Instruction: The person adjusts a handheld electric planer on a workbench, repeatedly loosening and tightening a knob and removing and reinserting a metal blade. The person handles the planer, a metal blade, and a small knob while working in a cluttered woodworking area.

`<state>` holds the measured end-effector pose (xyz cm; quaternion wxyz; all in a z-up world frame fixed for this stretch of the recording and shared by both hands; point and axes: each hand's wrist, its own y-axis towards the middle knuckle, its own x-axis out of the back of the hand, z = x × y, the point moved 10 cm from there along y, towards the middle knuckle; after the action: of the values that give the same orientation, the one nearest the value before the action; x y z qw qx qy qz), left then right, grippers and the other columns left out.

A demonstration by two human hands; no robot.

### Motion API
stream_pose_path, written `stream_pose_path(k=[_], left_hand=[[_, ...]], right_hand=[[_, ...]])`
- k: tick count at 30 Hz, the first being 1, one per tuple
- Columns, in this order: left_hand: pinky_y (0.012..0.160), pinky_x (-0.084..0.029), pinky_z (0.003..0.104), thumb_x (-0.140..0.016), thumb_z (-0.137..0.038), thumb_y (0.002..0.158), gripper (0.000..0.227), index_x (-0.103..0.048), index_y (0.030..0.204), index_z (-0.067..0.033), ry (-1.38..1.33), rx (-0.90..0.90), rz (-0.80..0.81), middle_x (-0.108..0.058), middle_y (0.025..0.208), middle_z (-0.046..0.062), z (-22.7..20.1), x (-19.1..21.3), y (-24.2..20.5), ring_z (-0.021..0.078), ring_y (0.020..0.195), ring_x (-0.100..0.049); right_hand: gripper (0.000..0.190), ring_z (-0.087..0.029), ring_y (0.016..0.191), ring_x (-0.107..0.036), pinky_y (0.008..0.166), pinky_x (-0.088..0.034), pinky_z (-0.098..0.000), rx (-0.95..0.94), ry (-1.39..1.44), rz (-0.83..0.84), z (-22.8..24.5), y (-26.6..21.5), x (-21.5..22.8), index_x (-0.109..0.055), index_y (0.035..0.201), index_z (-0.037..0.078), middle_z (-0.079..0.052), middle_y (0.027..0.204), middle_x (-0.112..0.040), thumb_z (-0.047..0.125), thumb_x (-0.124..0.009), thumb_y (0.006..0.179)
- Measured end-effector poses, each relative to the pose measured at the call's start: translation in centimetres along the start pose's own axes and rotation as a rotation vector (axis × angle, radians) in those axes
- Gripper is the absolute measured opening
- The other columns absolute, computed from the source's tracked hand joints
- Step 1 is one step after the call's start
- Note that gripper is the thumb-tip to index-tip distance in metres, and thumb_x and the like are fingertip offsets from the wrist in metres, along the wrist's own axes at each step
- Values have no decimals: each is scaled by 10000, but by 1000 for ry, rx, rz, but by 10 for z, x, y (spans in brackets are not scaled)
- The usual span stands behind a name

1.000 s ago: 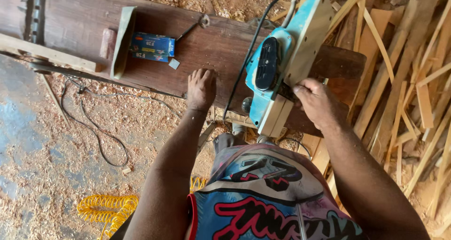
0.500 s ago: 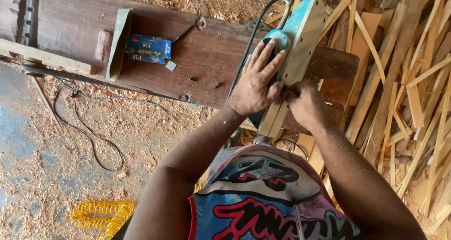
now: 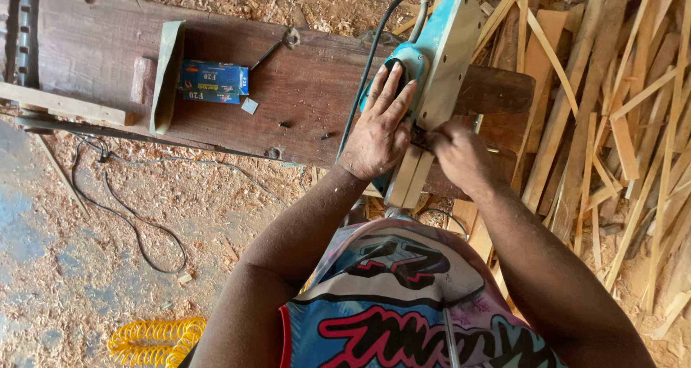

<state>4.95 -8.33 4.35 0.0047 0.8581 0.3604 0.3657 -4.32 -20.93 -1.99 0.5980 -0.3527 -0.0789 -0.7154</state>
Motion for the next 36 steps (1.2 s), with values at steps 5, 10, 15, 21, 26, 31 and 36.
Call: stream_pose_path(k=[5, 10, 15, 21, 26, 31, 36], left_hand=[[1325, -249, 534, -587, -55, 910, 656, -444, 1549, -30, 10, 9, -6, -234, 1703, 252, 2, 0, 0, 467, 1609, -179], [1311, -242, 549, -593, -65, 865, 693, -432, 1537, -11, 1, 8, 10, -230, 1686, 272, 2, 0, 0, 484, 1592, -176], [1313, -249, 550, -595, -66, 874, 687, -435, 1540, -11, -6, 3, -5, -234, 1688, 277, 0, 3, 1, 492, 1593, -182], [1313, -252, 552, -603, -61, 883, 668, -446, 1529, -1, -10, -3, -7, -235, 1689, 278, -1, 3, 0, 499, 1594, -185], [1320, -254, 552, -611, -60, 876, 671, -448, 1523, 6, -10, -24, -30, -239, 1683, 281, -4, 5, 0, 498, 1594, -195], [1317, -259, 547, -599, -51, 885, 648, -466, 1517, 4, -9, -10, -31, -259, 1684, 276, -4, 5, 1, 491, 1595, -201], [1313, -240, 553, -593, -70, 886, 649, -461, 1515, 24, 4, -14, -20, -253, 1675, 293, -3, 6, 1, 498, 1589, -197]], right_hand=[[169, -211, 752, -714, 660, -592, -357, 32, 179, -39, -12, 3, -3, -717, 992, -28, -160, 897, -750, 72, -581, 986], [211, -239, 764, -702, 631, -579, -365, 333, -476, 1, 12, -1, -13, -721, 1019, -11, -186, 946, -727, 136, -584, 1084], [153, -253, 810, -722, 731, -584, -404, -34, 144, -54, -11, 2, 2, -684, 1029, -29, -165, 904, -737, 86, -592, 985], [214, -251, 838, -742, 749, -601, -382, 67, 140, 12, 4, 3, 1, -697, 1022, -8, -155, 961, -758, 135, -545, 974], [196, -283, 829, -721, 740, -575, -427, -30, 13, -79, -6, 3, 10, -706, 1026, -21, -195, 934, -733, 140, -599, 996], [247, -310, 678, -716, 538, -618, -447, -77, 31, 5, -9, 2, 3, -634, 1157, -11, -176, 992, -721, 43, -577, 923], [158, -233, 712, -723, 633, -603, -369, 100, -34, 44, 9, 3, -1, -688, 1035, -10, -175, 929, -745, 122, -605, 1007]])
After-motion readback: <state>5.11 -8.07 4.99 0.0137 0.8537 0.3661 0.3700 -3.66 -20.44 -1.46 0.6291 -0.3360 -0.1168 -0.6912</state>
